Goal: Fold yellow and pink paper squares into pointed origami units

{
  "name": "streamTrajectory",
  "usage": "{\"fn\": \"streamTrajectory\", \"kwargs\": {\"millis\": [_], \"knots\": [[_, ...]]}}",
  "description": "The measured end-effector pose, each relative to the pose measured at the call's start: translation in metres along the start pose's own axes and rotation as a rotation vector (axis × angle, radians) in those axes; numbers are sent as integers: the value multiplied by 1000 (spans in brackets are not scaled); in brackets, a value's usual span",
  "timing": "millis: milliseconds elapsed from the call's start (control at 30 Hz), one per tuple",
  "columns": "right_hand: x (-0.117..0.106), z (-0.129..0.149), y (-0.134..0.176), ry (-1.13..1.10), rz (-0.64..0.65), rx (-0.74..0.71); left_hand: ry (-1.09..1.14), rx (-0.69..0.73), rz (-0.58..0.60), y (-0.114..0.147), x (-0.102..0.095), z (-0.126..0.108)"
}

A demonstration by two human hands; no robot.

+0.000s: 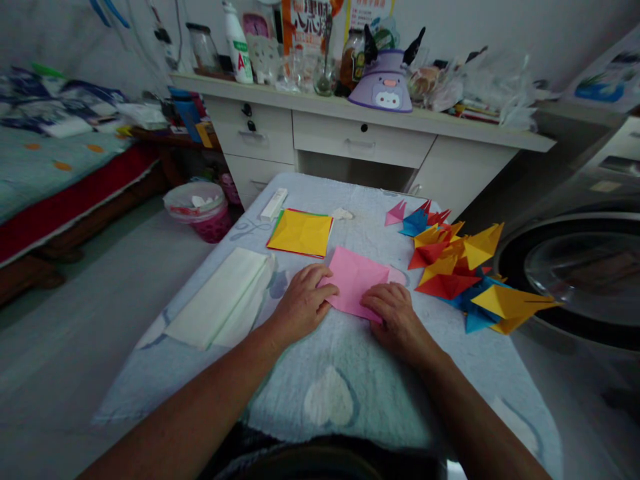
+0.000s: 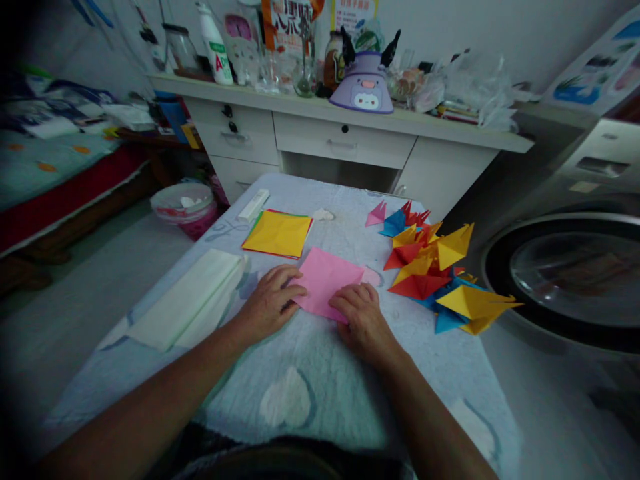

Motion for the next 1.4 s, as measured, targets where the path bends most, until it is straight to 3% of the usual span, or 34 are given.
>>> {"fn": "streamTrajectory", "kwargs": {"millis": [333,767,1400], "knots": [[-4,-5,1,-131,-54,-22,-26,-29,69,1,-4,6],[-2,-33,1,-81,-125,209,52,-136,197,3,2,20],[0,-56,1,13,-176,501,-103,-213,192,6,4,24]]}}
Point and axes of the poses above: each hand's wrist, its own y-axis away from the middle knuckle, its own x-axis out of the palm, z = x × y, the point moved 8 cm from there along -y, towards the middle knuckle, and after that the axes turned 11 degrees about -y, right-handed, at the moved point
